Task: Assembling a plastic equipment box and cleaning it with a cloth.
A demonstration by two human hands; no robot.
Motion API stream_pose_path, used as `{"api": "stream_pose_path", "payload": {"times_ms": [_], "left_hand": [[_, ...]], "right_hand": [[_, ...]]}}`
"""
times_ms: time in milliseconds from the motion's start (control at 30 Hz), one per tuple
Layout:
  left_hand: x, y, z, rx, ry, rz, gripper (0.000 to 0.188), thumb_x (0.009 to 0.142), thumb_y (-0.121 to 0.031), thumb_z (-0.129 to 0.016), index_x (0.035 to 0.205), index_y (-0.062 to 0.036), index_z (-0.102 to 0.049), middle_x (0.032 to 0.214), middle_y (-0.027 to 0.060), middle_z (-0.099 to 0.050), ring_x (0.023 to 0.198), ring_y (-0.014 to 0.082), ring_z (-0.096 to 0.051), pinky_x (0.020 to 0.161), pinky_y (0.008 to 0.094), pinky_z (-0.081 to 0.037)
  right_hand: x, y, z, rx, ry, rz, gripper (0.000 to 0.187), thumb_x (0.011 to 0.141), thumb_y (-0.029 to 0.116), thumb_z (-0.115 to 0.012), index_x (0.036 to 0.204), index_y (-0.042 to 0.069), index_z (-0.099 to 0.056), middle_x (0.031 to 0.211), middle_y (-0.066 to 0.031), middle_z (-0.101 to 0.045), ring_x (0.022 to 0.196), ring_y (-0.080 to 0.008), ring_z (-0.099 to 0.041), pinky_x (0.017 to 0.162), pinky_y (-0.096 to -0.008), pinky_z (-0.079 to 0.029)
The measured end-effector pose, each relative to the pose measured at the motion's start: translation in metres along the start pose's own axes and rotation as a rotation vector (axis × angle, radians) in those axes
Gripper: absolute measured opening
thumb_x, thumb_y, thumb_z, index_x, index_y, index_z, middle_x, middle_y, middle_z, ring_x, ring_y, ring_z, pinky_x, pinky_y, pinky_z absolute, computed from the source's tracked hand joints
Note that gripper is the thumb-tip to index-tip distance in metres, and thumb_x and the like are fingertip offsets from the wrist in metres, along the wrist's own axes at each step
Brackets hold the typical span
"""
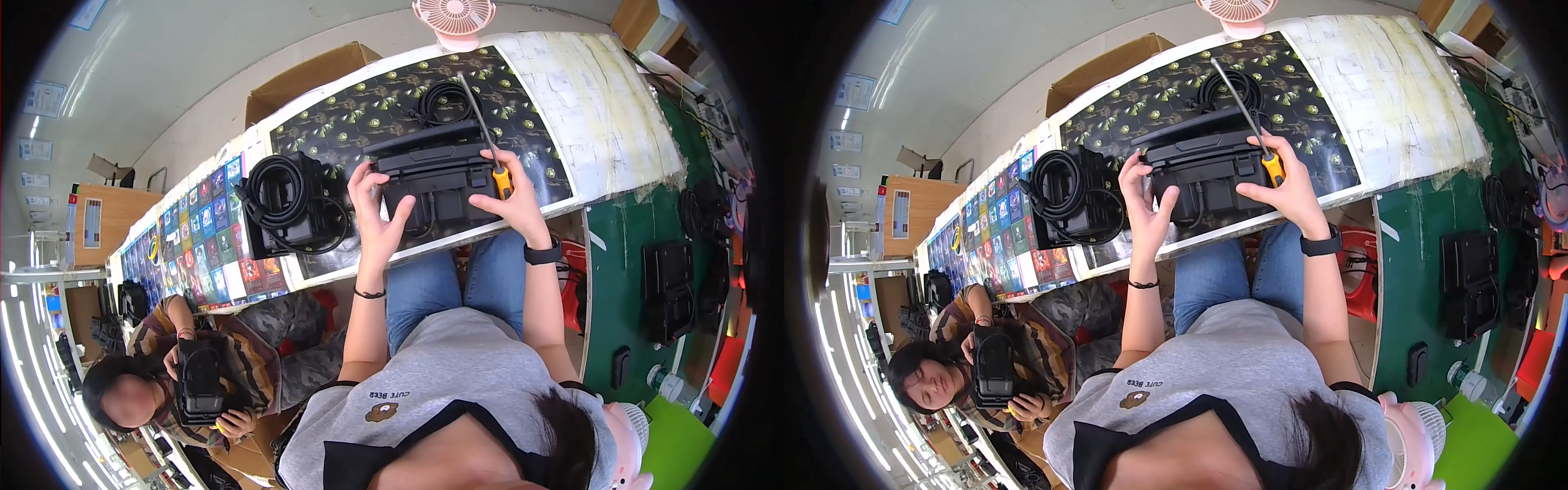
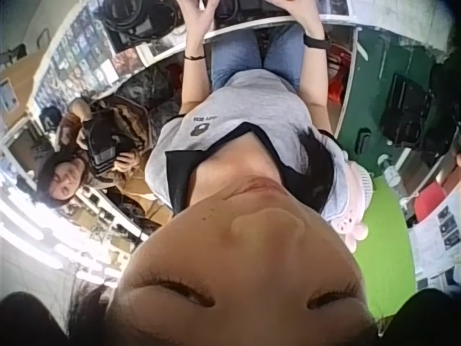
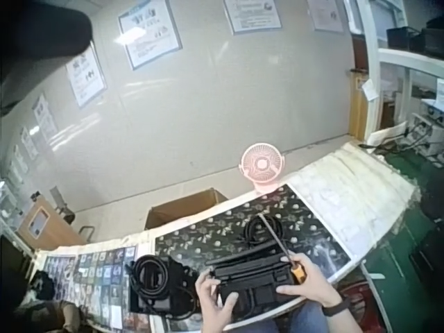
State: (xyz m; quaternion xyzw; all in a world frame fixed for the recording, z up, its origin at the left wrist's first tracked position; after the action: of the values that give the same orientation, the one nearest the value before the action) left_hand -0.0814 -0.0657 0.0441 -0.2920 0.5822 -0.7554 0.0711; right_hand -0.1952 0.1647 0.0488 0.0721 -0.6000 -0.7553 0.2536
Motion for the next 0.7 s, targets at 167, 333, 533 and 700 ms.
{"api": "stream_pose_path", "payload": {"times_ms": [167, 333, 533, 700], "left_hand": [[-0.002, 0.006, -0.003, -0.080, 0.002, 0.037, 0.054, 0.080, -0.004, -0.080, 0.123, -0.0128, -0.047, 0.151, 0.0143, -0.027, 0.144, 0.0344, -0.031, 0.110, 0.0514, -0.044], [-0.006, 0.000, -0.005, -0.020, 0.134, -0.048, 0.087, 0.061, -0.010, -0.096, 0.127, -0.0162, -0.039, 0.157, 0.0129, -0.017, 0.148, 0.0387, -0.024, 0.111, 0.0538, -0.046], [-0.011, 0.002, -0.003, -0.025, 0.185, -0.044, 0.092, 0.056, -0.007, -0.097, 0.126, -0.0161, -0.037, 0.161, 0.0121, -0.012, 0.151, 0.0396, -0.019, 0.115, 0.0550, -0.041], [-0.014, 0.003, -0.004, -0.052, 0.177, -0.039, 0.092, 0.059, -0.003, -0.095, 0.126, -0.0153, -0.035, 0.162, 0.0126, -0.010, 0.152, 0.0376, -0.018, 0.120, 0.0535, -0.034]], "right_hand": [[-0.002, 0.007, 0.001, -0.039, -0.098, 0.066, 0.075, 0.069, 0.021, -0.092, 0.132, 0.007, -0.054, 0.141, -0.0114, -0.058, 0.136, -0.0286, -0.051, 0.112, -0.0386, -0.039], [-0.024, 0.025, 0.005, -0.274, -0.365, 0.126, 0.061, 0.068, 0.023, -0.092, 0.117, 0.006, -0.061, 0.136, -0.0138, -0.059, 0.123, -0.0324, -0.060, 0.102, -0.0401, -0.048], [-0.026, 0.031, 0.002, -0.254, -0.307, 0.051, 0.039, 0.068, 0.017, -0.091, 0.094, 0.004, -0.065, 0.139, -0.0146, -0.057, 0.119, -0.0319, -0.062, 0.097, -0.0396, -0.049], [-0.020, 0.039, 0.003, -0.117, -0.259, 0.121, 0.042, 0.072, 0.007, -0.086, 0.111, 0.006, -0.069, 0.139, -0.0136, -0.059, 0.125, -0.0304, -0.059, 0.102, -0.0385, -0.047]]}}
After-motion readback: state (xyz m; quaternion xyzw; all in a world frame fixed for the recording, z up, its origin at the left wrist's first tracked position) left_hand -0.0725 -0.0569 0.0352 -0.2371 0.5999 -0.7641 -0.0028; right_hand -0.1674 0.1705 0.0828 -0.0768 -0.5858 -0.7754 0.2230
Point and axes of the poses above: each hand's wrist, its own x-axis towards the middle knuckle, its own z-axis out of the back of the hand, y = z × x, the point moved 7 cm from there along x, towards the middle knuckle
